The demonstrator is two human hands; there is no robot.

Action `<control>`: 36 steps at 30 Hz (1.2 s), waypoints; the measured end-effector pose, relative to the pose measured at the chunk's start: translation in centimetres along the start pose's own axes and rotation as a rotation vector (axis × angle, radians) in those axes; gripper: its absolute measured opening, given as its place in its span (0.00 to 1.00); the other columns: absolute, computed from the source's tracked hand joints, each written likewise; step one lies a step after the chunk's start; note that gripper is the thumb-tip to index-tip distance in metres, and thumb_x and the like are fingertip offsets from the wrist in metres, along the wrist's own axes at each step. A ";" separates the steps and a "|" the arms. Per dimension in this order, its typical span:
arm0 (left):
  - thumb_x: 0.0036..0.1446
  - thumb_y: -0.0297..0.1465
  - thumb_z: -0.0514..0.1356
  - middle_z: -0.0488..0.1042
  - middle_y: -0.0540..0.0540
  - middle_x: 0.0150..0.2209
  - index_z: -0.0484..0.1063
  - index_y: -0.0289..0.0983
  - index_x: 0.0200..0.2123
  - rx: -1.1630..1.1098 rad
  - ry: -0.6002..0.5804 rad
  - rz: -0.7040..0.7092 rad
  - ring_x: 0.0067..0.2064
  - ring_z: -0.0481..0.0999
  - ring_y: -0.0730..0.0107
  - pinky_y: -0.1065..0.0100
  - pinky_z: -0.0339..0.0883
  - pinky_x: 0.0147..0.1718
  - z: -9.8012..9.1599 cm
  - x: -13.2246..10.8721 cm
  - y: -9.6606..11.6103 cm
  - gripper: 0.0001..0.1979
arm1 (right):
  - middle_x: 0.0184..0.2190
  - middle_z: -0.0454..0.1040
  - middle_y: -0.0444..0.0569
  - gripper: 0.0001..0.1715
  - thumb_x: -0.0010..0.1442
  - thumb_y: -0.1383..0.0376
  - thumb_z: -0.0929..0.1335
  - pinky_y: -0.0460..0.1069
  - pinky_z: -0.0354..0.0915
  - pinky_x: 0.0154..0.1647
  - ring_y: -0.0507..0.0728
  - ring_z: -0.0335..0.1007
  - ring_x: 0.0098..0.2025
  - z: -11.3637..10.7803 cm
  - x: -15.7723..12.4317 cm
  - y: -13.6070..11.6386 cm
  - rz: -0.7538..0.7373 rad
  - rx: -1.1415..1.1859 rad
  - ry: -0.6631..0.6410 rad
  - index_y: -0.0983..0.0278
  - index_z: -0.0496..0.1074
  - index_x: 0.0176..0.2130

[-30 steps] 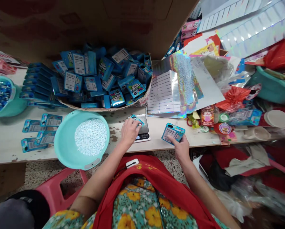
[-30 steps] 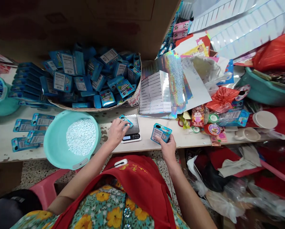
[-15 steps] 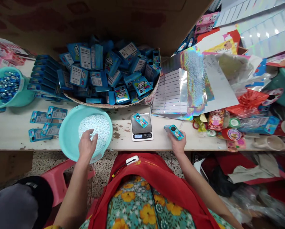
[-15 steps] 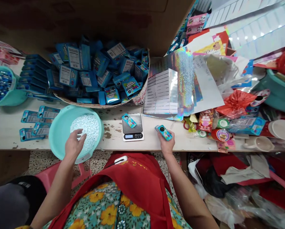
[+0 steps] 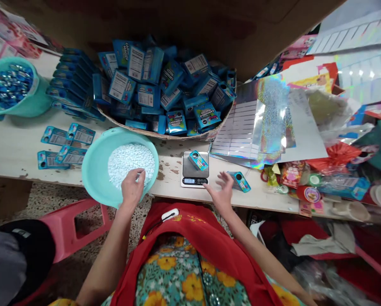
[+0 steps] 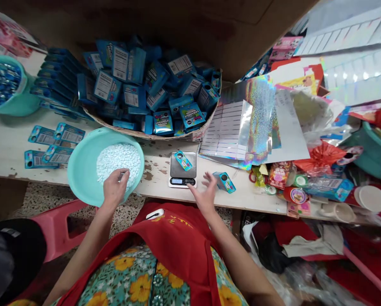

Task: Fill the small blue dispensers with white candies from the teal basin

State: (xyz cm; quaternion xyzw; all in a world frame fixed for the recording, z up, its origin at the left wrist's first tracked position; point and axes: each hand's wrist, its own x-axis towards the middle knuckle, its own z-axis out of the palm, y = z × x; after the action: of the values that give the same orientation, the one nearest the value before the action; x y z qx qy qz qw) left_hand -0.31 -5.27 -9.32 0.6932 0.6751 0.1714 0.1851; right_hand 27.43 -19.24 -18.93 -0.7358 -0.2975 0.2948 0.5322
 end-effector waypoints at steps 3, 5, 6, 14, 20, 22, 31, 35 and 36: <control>0.57 0.39 0.55 0.76 0.45 0.39 0.75 0.39 0.36 -0.168 -0.024 -0.003 0.40 0.73 0.63 0.65 0.64 0.44 0.7 0.6 0.5 0.13 | 0.49 0.67 0.53 0.36 0.46 0.53 0.73 0.55 0.65 0.51 0.58 0.65 0.50 4.2 4.7 -2.5 -0.085 -0.023 -0.048 0.64 0.62 0.50; 0.55 0.40 0.57 0.76 0.45 0.37 0.74 0.38 0.35 -0.387 -0.063 -0.088 0.38 0.74 0.65 0.66 0.65 0.42 0.9 0.9 1.1 0.13 | 0.40 0.71 0.49 0.26 0.49 0.52 0.71 0.54 0.65 0.49 0.56 0.67 0.43 5.4 6.1 -5.0 -0.139 -0.068 -0.095 0.64 0.67 0.43; 0.54 0.42 0.59 0.76 0.44 0.36 0.74 0.37 0.35 -0.543 -0.079 -0.162 0.38 0.74 0.65 0.66 0.65 0.41 0.8 1.1 1.5 0.14 | 0.37 0.72 0.47 0.23 0.50 0.52 0.71 0.54 0.65 0.48 0.56 0.67 0.41 5.5 6.2 -6.6 -0.194 -0.100 -0.113 0.64 0.68 0.41; 0.61 0.48 0.50 0.74 0.37 0.47 0.75 0.34 0.41 -1.737 -0.175 -0.505 0.48 0.75 0.62 0.65 0.68 0.45 -4.2 3.2 5.5 0.25 | 0.38 0.74 0.46 0.17 0.51 0.58 0.73 0.53 0.64 0.44 0.57 0.69 0.40 8.8 1.3 -19.4 -0.657 -0.191 -0.425 0.57 0.72 0.43; 0.64 0.37 0.50 0.75 0.41 0.33 0.72 0.32 0.31 -1.898 0.026 -0.663 0.38 0.76 0.68 0.65 0.67 0.45 -6.0 4.4 2.3 0.18 | 0.37 0.74 0.46 0.17 0.52 0.56 0.73 0.52 0.64 0.42 0.56 0.69 0.40 15.4 0.0 -18.6 -0.604 -0.205 -0.541 0.59 0.73 0.42; 0.61 0.37 0.53 0.74 0.42 0.33 0.72 0.33 0.31 -1.928 0.057 -0.672 0.37 0.75 0.68 0.64 0.67 0.44 -6.8 4.4 1.0 0.15 | 0.36 0.73 0.45 0.17 0.52 0.57 0.73 0.51 0.64 0.41 0.55 0.69 0.39 16.4 -0.4 -18.9 -0.607 -0.180 -0.544 0.59 0.73 0.41; 0.47 0.27 0.59 0.74 0.45 0.31 0.75 0.33 0.31 -1.326 0.038 -0.331 0.36 0.72 0.68 0.66 0.65 0.42 -6.5 4.6 -3.7 0.07 | 0.37 0.73 0.46 0.20 0.49 0.55 0.74 0.52 0.64 0.45 0.56 0.69 0.40 18.8 -2.2 -19.5 -0.405 -0.140 -0.579 0.61 0.74 0.41; 0.47 0.26 0.59 0.75 0.42 0.42 0.74 0.35 0.38 -0.838 0.054 -0.230 0.49 0.71 0.58 0.55 0.60 0.54 -7.0 6.2 -9.3 0.12 | 0.40 0.75 0.47 0.25 0.45 0.58 0.76 0.55 0.65 0.48 0.57 0.70 0.42 18.5 -2.2 -17.7 -0.092 0.132 -0.572 0.61 0.73 0.43; 0.46 0.26 0.60 0.73 0.41 0.47 0.74 0.35 0.42 -0.715 0.018 -0.206 0.53 0.69 0.56 0.53 0.57 0.57 -7.5 6.5 -10.7 0.16 | 0.40 0.75 0.47 0.26 0.44 0.59 0.76 0.55 0.66 0.49 0.57 0.71 0.43 18.3 -2.0 -17.2 -0.033 0.218 -0.529 0.61 0.73 0.44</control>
State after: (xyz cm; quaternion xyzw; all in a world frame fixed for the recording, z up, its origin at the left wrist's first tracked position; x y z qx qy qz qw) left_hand -13.10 1.60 -8.05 0.5119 0.6404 0.3830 0.4258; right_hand 10.27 -5.27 -6.95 -0.5666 -0.4047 0.4981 0.5168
